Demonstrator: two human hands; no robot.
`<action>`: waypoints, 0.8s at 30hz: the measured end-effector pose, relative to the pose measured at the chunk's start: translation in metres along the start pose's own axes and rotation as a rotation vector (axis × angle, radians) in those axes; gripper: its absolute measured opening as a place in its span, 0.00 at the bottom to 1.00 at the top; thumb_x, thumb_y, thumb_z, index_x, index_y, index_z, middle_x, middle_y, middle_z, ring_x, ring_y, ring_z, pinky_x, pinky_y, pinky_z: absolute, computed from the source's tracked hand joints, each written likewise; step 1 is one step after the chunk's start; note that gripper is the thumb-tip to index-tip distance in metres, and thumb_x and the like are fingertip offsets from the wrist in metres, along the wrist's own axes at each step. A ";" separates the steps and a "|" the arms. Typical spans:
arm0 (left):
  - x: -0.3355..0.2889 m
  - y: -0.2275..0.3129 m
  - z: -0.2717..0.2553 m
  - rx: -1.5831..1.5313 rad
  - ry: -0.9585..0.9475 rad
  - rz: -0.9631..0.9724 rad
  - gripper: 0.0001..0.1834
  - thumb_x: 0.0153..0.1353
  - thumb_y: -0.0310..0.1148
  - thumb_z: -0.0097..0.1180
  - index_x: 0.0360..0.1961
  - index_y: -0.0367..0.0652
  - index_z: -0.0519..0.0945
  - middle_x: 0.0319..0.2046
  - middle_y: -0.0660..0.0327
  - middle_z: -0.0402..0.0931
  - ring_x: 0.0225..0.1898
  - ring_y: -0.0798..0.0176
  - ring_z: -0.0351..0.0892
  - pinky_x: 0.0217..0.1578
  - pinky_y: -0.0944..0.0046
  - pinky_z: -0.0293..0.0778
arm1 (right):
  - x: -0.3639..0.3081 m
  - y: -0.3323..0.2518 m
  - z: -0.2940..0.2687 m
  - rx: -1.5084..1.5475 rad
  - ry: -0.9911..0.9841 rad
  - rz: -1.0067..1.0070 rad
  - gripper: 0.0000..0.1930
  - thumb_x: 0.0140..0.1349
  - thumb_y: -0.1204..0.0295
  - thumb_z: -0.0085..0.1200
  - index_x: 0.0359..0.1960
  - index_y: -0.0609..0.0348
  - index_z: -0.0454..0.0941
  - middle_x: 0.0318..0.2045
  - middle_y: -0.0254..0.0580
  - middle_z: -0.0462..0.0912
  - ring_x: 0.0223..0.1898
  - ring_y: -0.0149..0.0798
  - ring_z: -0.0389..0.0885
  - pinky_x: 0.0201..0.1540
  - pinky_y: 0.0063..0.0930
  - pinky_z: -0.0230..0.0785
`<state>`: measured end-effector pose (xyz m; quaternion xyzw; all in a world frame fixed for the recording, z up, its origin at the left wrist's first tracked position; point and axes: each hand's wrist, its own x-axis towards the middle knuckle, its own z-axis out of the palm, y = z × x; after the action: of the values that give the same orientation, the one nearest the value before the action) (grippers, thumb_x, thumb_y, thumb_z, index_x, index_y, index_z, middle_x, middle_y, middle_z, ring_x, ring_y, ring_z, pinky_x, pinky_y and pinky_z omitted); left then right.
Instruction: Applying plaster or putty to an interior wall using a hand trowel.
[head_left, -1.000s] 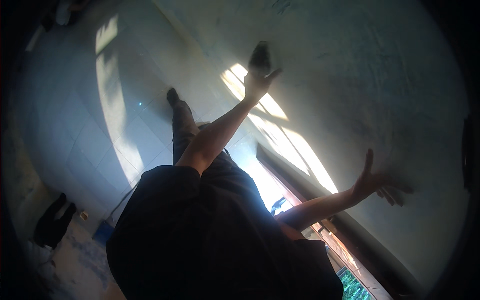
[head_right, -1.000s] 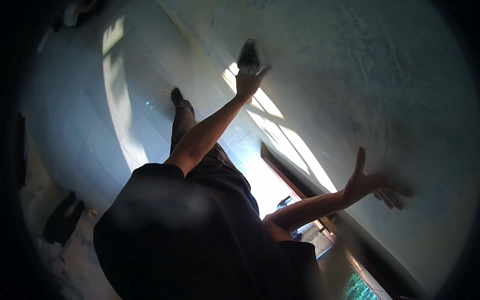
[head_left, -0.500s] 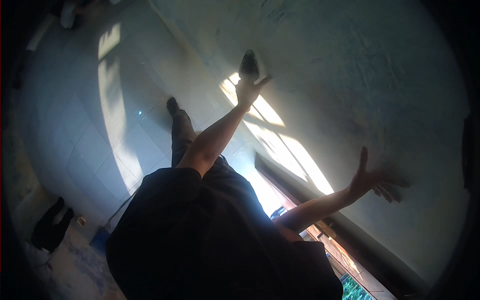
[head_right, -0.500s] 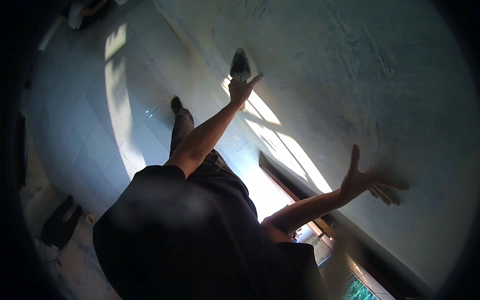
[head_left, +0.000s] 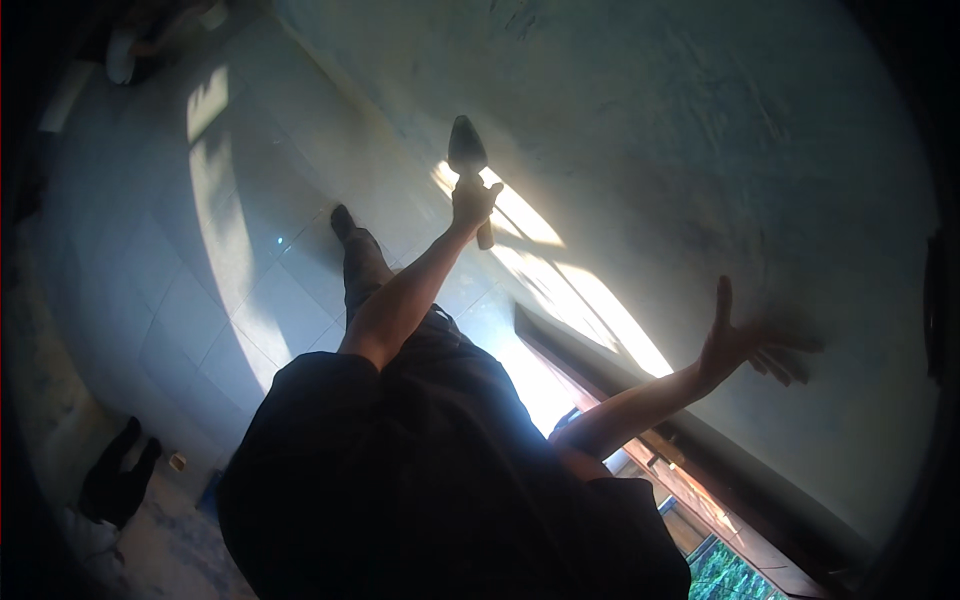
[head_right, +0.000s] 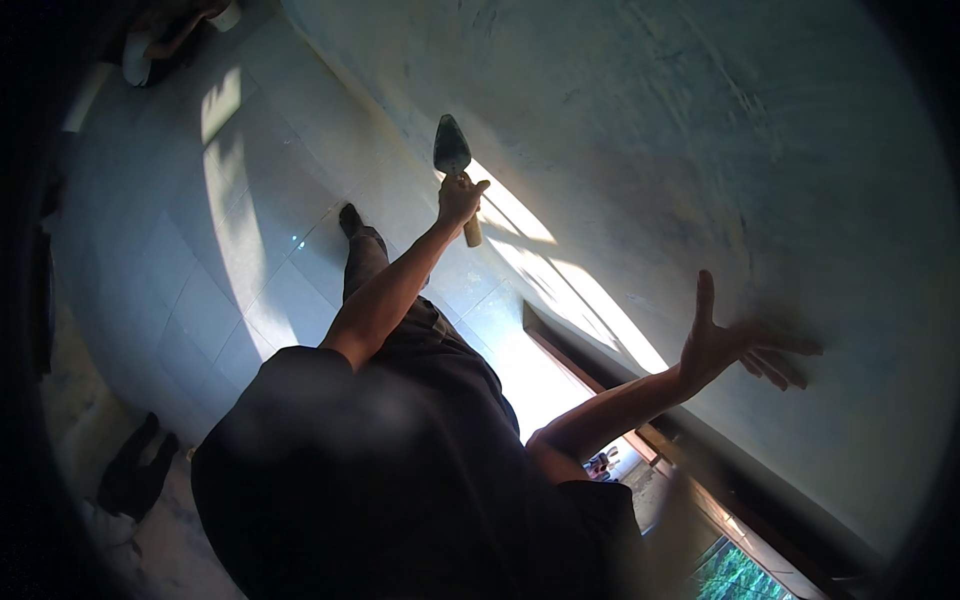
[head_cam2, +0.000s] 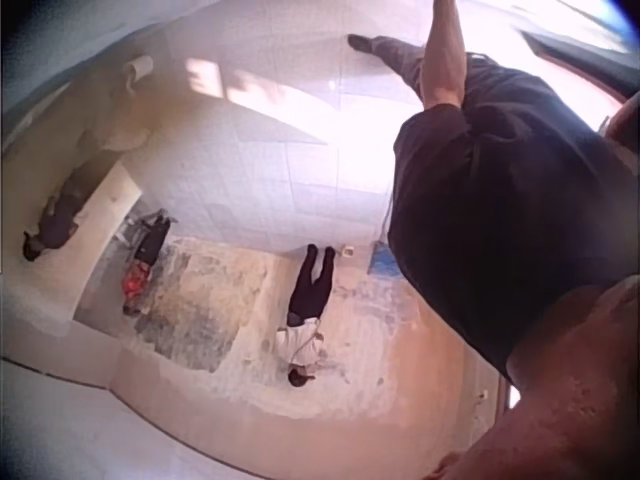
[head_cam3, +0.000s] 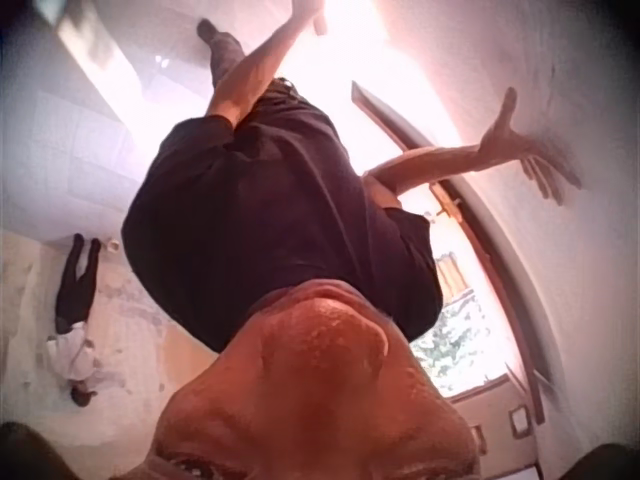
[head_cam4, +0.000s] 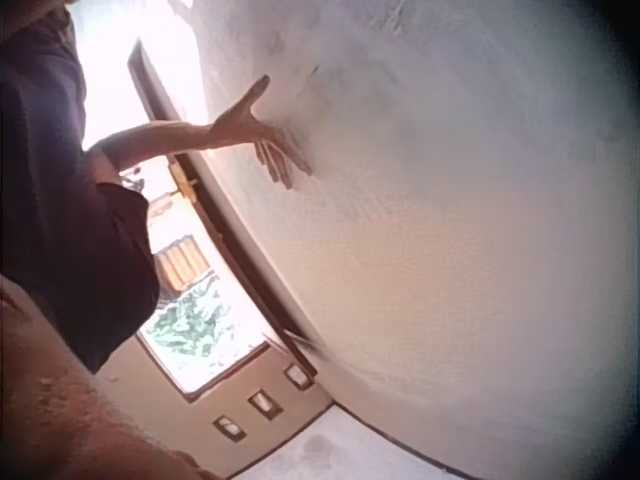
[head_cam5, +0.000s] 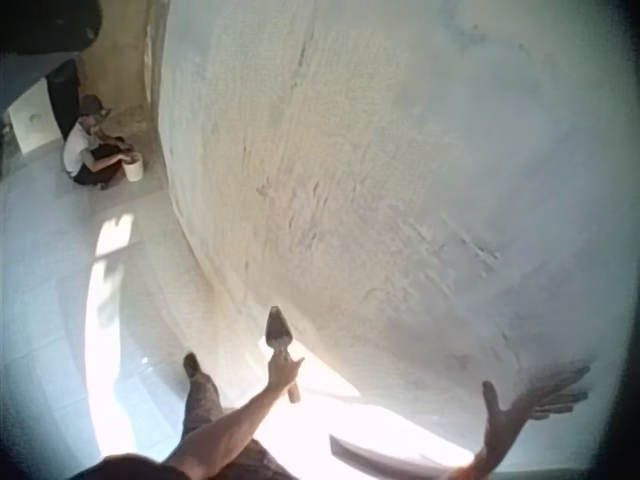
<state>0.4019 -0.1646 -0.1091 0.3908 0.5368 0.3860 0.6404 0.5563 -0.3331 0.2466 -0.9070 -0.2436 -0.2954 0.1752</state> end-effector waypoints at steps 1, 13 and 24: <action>-0.004 -0.006 0.005 0.038 -0.048 -0.086 0.19 0.49 0.31 0.65 0.35 0.41 0.65 0.23 0.60 0.71 0.17 0.70 0.72 0.18 0.67 0.72 | 0.000 0.010 -0.001 -0.029 0.016 0.034 0.79 0.30 0.28 0.63 0.66 0.57 0.14 0.59 0.81 0.11 0.62 0.74 0.08 0.60 0.76 0.29; -0.055 0.017 -0.095 0.297 -0.168 -0.229 0.15 0.65 0.43 0.47 0.46 0.46 0.70 0.22 0.59 0.73 0.24 0.64 0.78 0.20 0.64 0.72 | 0.002 0.014 0.004 -0.180 0.095 0.015 0.78 0.28 0.21 0.53 0.67 0.59 0.18 0.60 0.88 0.21 0.64 0.81 0.22 0.59 0.71 0.46; -0.089 0.076 -0.095 -0.002 -0.539 -0.383 0.19 0.66 0.52 0.46 0.48 0.51 0.71 0.18 0.66 0.67 0.12 0.74 0.65 0.09 0.72 0.60 | 0.005 0.003 0.001 -0.046 0.033 -0.010 0.78 0.29 0.28 0.62 0.67 0.56 0.16 0.59 0.86 0.15 0.63 0.76 0.12 0.59 0.76 0.31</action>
<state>0.2906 -0.2078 -0.0168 0.3701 0.4116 0.1418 0.8207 0.5621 -0.3335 0.2480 -0.9046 -0.2385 -0.3166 0.1569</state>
